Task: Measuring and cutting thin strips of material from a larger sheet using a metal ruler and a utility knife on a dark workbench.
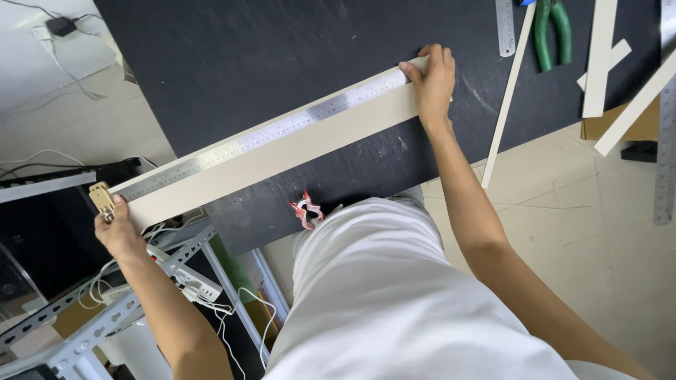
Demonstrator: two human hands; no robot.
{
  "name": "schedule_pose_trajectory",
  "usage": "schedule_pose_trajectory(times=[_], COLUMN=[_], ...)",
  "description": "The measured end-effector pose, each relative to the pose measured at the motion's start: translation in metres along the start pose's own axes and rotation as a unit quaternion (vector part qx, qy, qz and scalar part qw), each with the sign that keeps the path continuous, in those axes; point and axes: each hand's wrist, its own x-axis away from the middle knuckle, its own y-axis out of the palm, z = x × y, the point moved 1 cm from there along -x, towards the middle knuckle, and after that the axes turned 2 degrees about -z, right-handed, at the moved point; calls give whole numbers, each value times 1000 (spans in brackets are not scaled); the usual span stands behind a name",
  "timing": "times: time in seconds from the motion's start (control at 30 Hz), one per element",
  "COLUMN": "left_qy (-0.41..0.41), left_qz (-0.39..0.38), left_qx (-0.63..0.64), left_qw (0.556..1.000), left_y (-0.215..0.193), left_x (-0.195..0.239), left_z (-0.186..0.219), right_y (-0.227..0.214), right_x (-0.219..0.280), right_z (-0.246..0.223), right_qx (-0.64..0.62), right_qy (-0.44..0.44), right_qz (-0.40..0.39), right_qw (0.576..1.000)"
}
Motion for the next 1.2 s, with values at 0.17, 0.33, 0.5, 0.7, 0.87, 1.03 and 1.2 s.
schedule_pose_trajectory(times=[0.17, 0.33, 0.5, 0.7, 0.87, 1.03, 1.2], left_qy=[125, 129, 51, 82, 447, 619, 715], left_qz=[42, 74, -21, 32, 233, -297, -431], left_qx=[-22, -18, 198, 148, -221, -204, -255], left_qw=[991, 989, 979, 985, 835, 698, 487], left_y=[-15, -20, -23, -20, 49, 223, 349], left_x=[-69, -91, -42, -51, 48, 145, 231], left_z=[-59, -79, -44, -51, 37, 73, 45], right_y=[7, 19, 4, 1, 5, 13, 9], right_x=[-1, -6, 3, 4, 0, -6, -5], right_z=[11, 29, 8, 4, 23, 25, 24], right_qx=[-24, 27, -5, -2, 44, 28, 30], right_qy=[-51, -114, -146, -106, -120, -64, -34], right_qz=[3, 55, 29, 17, 86, 51, 51], right_qw=[998, 992, 989, 994, 988, 996, 998])
